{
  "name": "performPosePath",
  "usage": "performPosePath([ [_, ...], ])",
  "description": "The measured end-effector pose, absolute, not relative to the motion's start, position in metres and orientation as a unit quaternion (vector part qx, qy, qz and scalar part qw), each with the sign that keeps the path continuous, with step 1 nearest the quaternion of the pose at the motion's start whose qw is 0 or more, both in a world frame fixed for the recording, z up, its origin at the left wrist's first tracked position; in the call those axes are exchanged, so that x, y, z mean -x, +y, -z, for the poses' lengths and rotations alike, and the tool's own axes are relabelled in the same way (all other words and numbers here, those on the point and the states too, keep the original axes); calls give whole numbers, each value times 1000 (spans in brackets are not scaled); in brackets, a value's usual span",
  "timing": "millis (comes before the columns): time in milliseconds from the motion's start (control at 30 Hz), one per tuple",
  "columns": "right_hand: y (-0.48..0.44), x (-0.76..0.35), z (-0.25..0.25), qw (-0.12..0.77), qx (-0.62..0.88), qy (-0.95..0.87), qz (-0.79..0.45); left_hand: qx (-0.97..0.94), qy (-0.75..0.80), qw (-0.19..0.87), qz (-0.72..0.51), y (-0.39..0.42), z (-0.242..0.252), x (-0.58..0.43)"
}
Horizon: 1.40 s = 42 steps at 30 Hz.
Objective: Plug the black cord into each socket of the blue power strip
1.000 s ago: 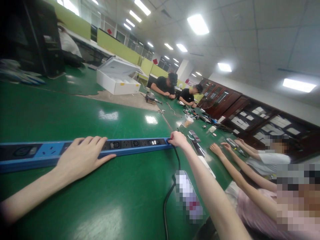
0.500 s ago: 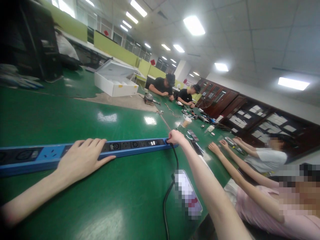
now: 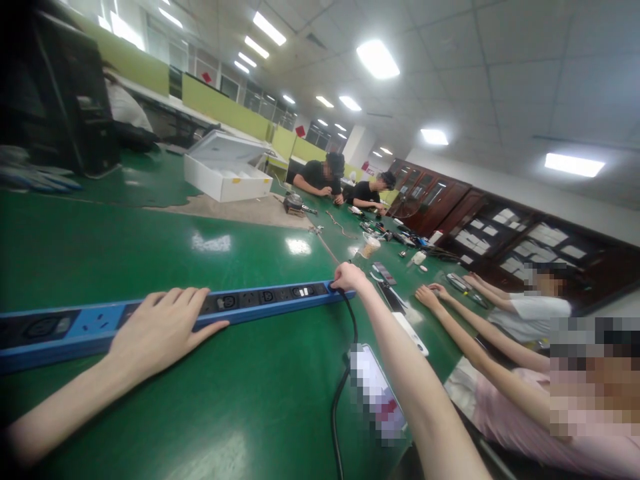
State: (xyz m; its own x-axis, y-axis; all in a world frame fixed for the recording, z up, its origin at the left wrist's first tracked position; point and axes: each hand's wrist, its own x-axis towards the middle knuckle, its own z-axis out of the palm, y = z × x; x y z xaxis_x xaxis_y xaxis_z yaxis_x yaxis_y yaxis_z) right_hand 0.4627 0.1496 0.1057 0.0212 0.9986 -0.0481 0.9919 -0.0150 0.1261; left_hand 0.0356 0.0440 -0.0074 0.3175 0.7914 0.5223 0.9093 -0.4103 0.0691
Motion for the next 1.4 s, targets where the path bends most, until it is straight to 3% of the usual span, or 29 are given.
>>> performPosePath([
  [1200,137,-472,-84,-26,-728,683,-48,801,-535,126,239,43,6,-36],
  [1400,124,-473,-65,-80,-755,650,-45,800,-535,127,240,42,5,-36],
])
